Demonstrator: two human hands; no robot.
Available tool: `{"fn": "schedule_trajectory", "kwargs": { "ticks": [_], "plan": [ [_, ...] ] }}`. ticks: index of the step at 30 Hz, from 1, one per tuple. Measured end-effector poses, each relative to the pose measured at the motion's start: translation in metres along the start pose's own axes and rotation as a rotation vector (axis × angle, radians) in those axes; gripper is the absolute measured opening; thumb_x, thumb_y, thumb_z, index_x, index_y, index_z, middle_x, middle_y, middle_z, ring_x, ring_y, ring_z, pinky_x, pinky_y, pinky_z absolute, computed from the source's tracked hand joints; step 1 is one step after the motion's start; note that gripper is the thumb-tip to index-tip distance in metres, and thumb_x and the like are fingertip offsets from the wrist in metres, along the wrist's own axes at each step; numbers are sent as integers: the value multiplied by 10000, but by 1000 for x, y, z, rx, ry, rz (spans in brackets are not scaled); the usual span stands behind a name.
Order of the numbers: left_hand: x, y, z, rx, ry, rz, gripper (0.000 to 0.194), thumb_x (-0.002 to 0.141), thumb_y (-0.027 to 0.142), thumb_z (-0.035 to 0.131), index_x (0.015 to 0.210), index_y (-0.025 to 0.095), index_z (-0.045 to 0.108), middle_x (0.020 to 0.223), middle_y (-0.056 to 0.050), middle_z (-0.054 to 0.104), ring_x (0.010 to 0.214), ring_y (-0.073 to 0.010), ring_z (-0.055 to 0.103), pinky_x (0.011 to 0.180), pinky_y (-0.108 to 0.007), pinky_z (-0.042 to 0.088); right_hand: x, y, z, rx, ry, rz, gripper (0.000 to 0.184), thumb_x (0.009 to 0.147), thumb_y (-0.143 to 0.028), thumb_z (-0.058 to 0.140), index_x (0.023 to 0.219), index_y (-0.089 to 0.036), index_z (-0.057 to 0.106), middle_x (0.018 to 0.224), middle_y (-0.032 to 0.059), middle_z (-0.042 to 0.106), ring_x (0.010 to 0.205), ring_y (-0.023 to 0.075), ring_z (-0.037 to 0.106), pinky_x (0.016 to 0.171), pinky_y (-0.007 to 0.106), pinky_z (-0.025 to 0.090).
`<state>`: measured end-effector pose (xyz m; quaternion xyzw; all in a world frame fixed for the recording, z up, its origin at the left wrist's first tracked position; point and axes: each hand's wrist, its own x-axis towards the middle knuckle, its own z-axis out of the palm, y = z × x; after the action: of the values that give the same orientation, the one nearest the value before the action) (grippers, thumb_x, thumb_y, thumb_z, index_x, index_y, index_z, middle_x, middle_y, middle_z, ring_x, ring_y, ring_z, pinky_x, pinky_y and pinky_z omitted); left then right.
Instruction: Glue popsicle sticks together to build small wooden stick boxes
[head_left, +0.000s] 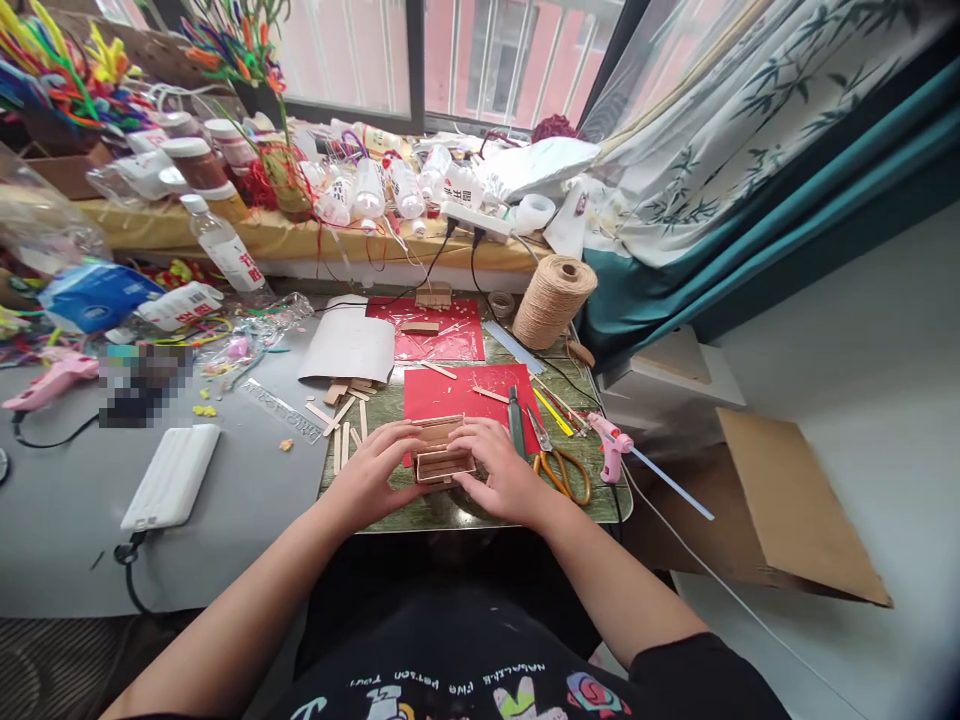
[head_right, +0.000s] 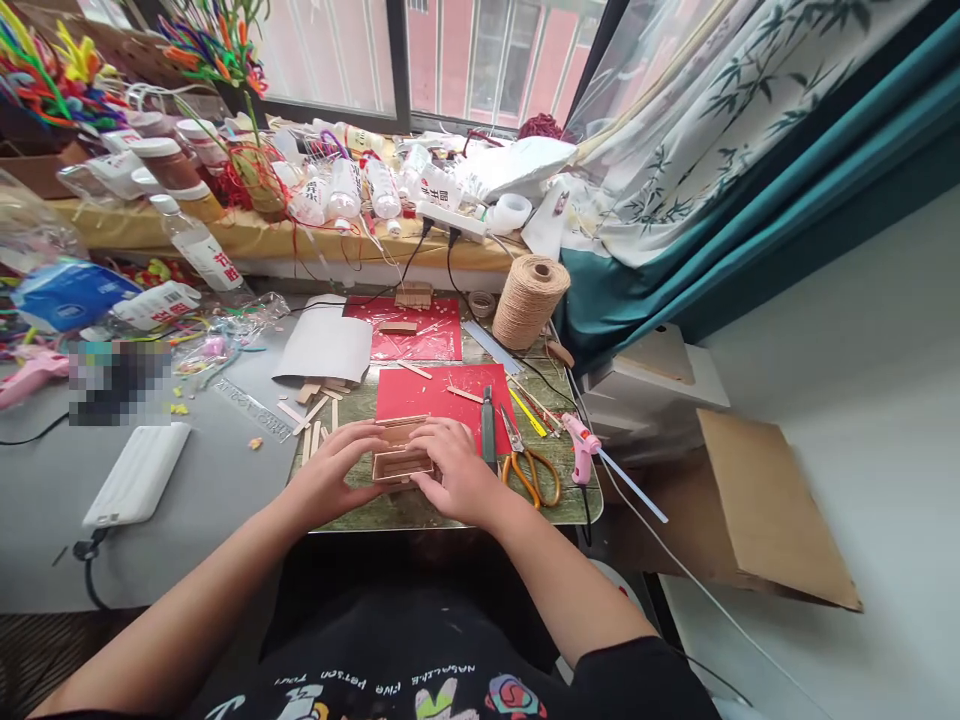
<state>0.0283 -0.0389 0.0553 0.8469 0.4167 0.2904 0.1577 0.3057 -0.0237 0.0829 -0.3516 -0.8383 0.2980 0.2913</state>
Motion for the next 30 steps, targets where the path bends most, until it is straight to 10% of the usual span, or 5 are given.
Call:
{"fn": "schedule_trajectory", "kwargs": {
  "ticks": [30],
  "plan": [
    [-6, -18, 5, -77, -8, 76, 497, 901, 327, 782, 1365, 271, 612, 1386, -98, 679, 1434, -316, 551, 1188, -544, 502, 3, 19, 0, 23, -124, -32, 375, 998, -278, 669, 1369, -277, 610, 1344, 111, 663, 1328, 296, 570, 1172, 562, 482]
  ]
}}
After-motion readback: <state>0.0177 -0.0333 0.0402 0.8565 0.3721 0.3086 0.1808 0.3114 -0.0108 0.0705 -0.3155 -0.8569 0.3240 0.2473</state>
